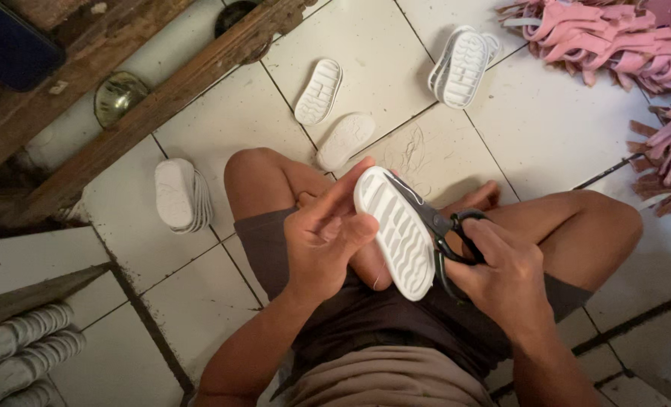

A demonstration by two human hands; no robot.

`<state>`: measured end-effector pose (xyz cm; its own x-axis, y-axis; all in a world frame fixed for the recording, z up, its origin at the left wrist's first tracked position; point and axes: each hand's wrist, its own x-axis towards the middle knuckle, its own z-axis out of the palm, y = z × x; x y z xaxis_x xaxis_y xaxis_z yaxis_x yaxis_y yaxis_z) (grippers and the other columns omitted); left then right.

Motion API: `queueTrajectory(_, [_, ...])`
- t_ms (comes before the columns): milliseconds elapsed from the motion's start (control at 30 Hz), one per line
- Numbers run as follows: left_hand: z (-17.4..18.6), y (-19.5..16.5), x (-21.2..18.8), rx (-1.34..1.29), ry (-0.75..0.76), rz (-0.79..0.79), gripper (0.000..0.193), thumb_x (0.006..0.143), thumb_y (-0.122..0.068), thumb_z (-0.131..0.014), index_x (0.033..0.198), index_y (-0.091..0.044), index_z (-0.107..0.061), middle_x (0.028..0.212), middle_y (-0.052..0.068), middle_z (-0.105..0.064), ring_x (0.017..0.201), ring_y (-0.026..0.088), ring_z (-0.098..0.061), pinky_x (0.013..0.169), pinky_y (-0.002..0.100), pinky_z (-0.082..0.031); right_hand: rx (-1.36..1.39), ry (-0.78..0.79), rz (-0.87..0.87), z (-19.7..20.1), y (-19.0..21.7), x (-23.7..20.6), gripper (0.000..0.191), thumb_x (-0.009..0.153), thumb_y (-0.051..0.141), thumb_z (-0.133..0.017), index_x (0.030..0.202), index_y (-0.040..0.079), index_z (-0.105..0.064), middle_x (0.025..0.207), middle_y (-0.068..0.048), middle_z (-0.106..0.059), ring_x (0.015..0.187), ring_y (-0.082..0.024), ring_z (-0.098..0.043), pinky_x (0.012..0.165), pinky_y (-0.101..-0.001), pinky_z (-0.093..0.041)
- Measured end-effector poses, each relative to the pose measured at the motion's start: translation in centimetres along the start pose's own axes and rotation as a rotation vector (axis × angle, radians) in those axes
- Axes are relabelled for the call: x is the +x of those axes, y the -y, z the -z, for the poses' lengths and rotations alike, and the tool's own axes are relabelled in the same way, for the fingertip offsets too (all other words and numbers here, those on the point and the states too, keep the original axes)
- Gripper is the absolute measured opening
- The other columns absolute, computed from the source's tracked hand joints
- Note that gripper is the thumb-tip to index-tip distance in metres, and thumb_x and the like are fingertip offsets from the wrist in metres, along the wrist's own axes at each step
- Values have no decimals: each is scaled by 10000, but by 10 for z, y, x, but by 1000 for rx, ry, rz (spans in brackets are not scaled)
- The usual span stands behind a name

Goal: The person sits cross-legged on the floor holding a white foam shoe sole in one hand and scissors in the other, trimming excess material from the sole's edge. They place the finished sole on the floor, pick up another sole, and repeat the trimming, occasionally reaching for new soles from a nearby stack.

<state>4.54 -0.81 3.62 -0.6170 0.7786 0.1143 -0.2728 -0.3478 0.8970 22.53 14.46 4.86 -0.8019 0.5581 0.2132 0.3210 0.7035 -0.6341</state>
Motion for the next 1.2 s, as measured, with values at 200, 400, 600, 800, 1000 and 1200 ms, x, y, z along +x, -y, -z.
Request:
queueTrajectory(200, [8,5,-6,-70,1,66,577,1073,-208,-713,1511,113,-517,1374,199,-687,1247,189,-671,1115,328,-545,-19,49,66,13,1,12,367,700,91,-858,979,-41,-659,868,-152,-683,716,-274,-687,604,-352,-536])
queueTrajectory(400, [9,1,-3,-303,48,237,562,1062,-284,-671,1432,118,-542,1227,221,-726,1086,242,-750,953,346,-629,-98,123,36,19,-2,14,291,697,99,-877,811,9,-624,660,-83,-580,557,-218,-592,513,-366,-464])
queueTrajectory(600, [7,-4,0,-262,89,301,564,1125,-316,-615,1430,158,-585,1135,248,-733,991,229,-722,829,312,-596,-16,155,95,29,-11,13,336,673,129,-853,906,7,-643,735,-71,-618,582,-206,-616,514,-343,-470])
queueTrajectory(800, [5,-3,2,-319,166,346,501,1157,-327,-526,1225,154,-652,1119,255,-752,902,260,-771,781,350,-650,-87,174,114,29,-14,11,370,657,186,-916,815,14,-629,677,-72,-591,526,-218,-578,478,-365,-449])
queueTrajectory(1000, [6,-1,2,-391,131,455,481,1130,-320,-508,1160,136,-658,1072,274,-738,916,290,-772,820,402,-670,-108,127,142,29,-17,9,362,683,167,-901,870,1,-640,729,-62,-623,568,-194,-608,500,-342,-461])
queueTrajectory(1200, [1,-13,13,-358,108,554,542,1106,-375,-535,1088,147,-680,947,253,-755,782,275,-775,702,392,-670,-56,168,77,31,-19,7,367,670,171,-907,862,15,-636,722,-62,-627,559,-197,-613,505,-343,-466])
